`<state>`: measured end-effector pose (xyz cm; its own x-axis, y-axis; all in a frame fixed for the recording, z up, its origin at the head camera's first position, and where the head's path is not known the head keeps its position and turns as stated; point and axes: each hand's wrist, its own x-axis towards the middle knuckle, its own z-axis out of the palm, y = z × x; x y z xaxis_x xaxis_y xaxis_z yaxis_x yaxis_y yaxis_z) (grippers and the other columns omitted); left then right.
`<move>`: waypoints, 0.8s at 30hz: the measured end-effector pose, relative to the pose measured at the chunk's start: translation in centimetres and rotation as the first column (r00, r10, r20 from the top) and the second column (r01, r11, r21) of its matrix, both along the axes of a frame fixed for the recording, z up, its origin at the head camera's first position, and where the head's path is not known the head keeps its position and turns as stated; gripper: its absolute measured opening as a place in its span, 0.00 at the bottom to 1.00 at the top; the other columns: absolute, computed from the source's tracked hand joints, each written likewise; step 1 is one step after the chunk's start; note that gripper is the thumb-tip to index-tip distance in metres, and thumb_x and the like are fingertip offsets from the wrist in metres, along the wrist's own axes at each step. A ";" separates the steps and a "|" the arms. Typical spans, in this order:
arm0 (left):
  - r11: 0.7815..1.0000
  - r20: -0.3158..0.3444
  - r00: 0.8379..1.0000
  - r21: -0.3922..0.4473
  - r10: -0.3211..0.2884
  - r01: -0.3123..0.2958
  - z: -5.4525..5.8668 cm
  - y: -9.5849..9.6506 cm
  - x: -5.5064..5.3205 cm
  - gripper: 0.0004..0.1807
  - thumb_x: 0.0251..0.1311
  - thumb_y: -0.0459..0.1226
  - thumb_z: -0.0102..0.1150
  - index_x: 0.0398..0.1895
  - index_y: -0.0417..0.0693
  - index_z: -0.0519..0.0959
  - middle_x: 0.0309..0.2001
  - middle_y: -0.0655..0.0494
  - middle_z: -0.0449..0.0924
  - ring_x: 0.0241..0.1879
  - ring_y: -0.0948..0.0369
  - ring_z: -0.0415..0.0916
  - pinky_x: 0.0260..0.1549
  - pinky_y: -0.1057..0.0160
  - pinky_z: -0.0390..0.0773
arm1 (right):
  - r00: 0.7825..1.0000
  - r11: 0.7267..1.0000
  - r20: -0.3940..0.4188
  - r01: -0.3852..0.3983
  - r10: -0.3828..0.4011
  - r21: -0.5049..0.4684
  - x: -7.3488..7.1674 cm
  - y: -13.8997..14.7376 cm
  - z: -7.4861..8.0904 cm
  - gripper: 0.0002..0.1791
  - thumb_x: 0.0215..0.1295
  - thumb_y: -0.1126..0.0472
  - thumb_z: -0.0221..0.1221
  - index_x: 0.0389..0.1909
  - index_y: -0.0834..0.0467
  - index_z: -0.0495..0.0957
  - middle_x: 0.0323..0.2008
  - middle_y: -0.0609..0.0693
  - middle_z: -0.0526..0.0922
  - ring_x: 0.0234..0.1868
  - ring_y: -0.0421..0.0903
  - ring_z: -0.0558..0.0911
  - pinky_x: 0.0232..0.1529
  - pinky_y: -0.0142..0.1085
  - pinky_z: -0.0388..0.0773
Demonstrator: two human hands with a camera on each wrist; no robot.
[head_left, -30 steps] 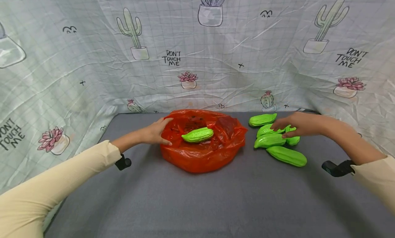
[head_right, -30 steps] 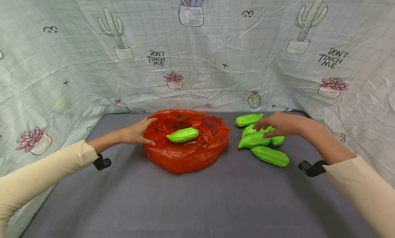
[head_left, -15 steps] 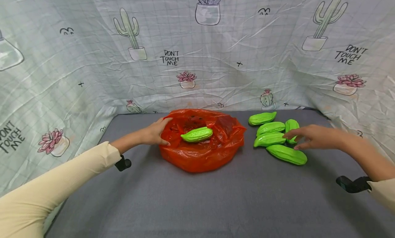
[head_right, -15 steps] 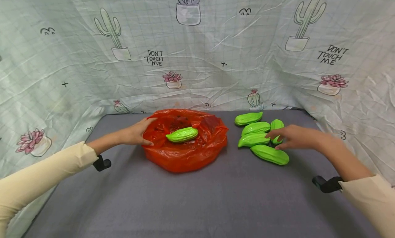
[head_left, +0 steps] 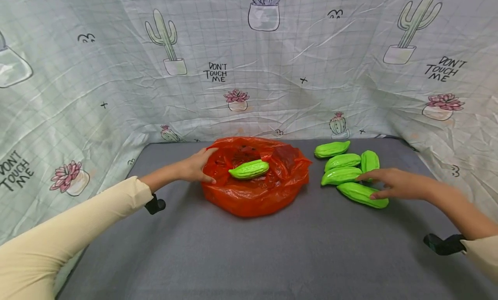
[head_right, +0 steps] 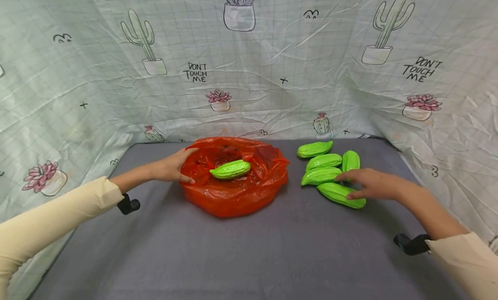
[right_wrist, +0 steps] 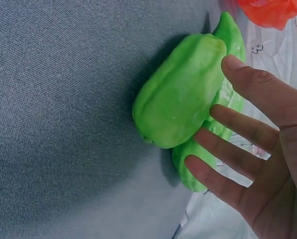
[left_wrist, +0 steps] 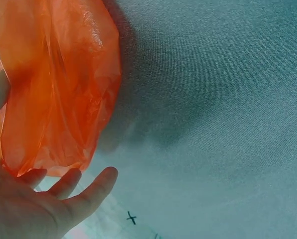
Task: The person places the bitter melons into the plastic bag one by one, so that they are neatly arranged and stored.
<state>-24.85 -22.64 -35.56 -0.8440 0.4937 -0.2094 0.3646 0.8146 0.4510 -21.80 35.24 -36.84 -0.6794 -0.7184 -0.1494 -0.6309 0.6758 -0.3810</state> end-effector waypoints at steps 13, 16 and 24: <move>0.990 0.017 0.995 -0.098 -0.099 0.100 2.6 -0.1 -1.5 0.32 0.61 0.40 0.70 0.65 0.32 0.74 0.66 0.34 0.70 0.66 0.39 0.65 0.66 0.40 0.66 | 0.998 0.996 0.062 -0.007 0.002 0.086 -0.9 -0.9 -0.7 0.34 0.65 0.48 0.68 0.66 0.63 0.74 0.61 0.61 0.79 0.56 0.61 0.82 0.50 0.51 0.81; 0.986 0.011 0.993 -0.120 -0.116 0.117 2.9 -0.1 -1.8 0.27 0.61 0.39 0.70 0.60 0.34 0.78 0.63 0.36 0.74 0.63 0.41 0.69 0.63 0.41 0.69 | 0.997 0.996 0.080 -0.015 0.008 0.093 -1.1 -1.1 -0.8 0.35 0.65 0.48 0.68 0.66 0.64 0.73 0.61 0.62 0.78 0.56 0.61 0.81 0.51 0.53 0.80; 0.985 0.034 0.995 -0.139 -0.097 0.100 3.6 -0.1 -1.9 0.24 0.61 0.39 0.70 0.58 0.37 0.80 0.63 0.37 0.74 0.60 0.43 0.69 0.60 0.42 0.73 | 0.995 0.997 0.098 -0.002 -0.006 0.082 -1.2 -1.7 -0.9 0.37 0.63 0.51 0.70 0.67 0.65 0.71 0.62 0.62 0.77 0.57 0.62 0.81 0.51 0.52 0.80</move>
<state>-26.75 -22.77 -32.00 -0.7859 0.5382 -0.3046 0.4355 0.8313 0.3453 -22.97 33.56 -37.79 -0.6597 -0.6999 -0.2737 -0.5923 0.7084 -0.3837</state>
